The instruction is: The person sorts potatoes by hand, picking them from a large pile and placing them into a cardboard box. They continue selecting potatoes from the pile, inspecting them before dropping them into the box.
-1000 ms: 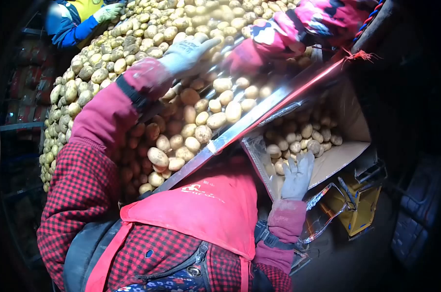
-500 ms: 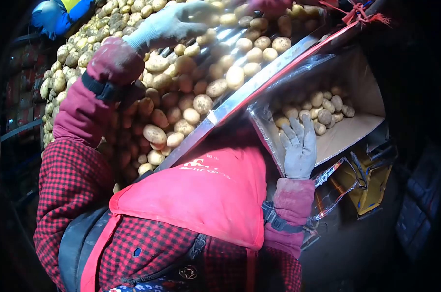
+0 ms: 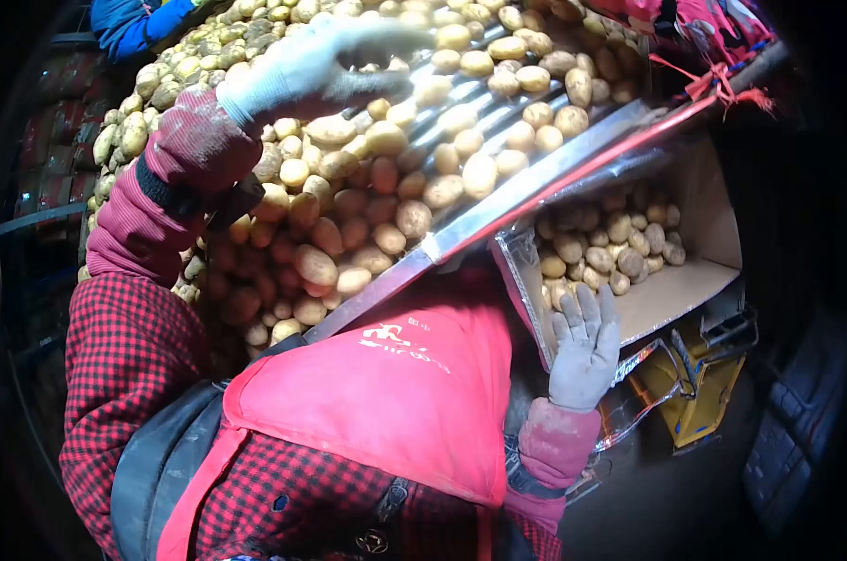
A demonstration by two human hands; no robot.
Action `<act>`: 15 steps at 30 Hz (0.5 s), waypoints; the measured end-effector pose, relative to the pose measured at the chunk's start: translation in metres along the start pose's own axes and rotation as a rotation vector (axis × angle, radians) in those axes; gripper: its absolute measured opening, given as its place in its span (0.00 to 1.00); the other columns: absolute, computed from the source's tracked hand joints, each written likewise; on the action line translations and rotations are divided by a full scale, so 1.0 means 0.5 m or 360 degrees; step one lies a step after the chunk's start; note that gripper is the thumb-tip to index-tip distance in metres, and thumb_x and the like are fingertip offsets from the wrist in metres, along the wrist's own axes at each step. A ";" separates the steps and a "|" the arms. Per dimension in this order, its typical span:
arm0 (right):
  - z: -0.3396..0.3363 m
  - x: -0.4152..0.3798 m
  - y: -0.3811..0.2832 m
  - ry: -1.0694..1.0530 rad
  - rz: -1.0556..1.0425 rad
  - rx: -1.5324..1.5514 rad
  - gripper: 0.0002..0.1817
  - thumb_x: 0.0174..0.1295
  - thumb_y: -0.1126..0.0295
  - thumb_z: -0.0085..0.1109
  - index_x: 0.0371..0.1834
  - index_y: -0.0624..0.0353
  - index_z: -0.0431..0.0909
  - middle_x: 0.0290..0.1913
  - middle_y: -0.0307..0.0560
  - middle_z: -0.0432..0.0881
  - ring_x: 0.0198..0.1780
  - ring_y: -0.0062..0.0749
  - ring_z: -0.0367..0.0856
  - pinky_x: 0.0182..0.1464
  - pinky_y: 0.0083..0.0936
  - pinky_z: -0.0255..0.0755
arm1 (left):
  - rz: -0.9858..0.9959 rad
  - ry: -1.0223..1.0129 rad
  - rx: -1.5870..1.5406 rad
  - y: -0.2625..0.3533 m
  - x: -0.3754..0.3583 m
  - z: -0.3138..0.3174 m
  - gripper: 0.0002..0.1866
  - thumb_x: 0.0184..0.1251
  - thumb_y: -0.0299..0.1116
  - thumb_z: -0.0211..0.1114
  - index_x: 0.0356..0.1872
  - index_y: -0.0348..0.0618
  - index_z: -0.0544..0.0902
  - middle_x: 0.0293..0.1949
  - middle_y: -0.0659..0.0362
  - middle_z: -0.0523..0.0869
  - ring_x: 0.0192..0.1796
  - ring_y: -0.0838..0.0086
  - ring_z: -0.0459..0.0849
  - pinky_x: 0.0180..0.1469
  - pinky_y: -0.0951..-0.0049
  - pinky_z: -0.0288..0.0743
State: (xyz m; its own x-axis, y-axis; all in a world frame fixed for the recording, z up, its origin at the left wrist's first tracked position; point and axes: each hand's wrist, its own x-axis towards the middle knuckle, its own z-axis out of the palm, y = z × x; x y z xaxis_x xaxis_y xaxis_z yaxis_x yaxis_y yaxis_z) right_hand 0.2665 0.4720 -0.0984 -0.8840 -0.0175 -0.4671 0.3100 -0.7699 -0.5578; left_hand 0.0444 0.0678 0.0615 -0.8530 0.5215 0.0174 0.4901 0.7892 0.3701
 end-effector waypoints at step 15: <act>0.351 0.137 0.069 -0.0687 0.0391 -0.0195 0.33 0.81 0.57 0.53 0.80 0.65 0.59 0.68 0.62 0.75 0.60 0.42 0.84 0.57 0.34 0.82 | -0.0112 -0.1038 0.0578 -0.053 -0.026 0.159 0.11 0.63 0.32 0.65 0.47 0.51 0.85 0.30 0.55 0.90 0.35 0.59 0.92 0.35 0.58 0.82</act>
State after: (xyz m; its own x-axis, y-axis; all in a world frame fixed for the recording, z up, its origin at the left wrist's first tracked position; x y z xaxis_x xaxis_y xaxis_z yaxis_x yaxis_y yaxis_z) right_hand 0.1552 0.3323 -0.0292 -0.8357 -0.4705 -0.2830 0.5428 -0.6300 -0.5554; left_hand 0.0565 0.0661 -0.0221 -0.6607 0.4633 -0.5906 0.5632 0.8261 0.0180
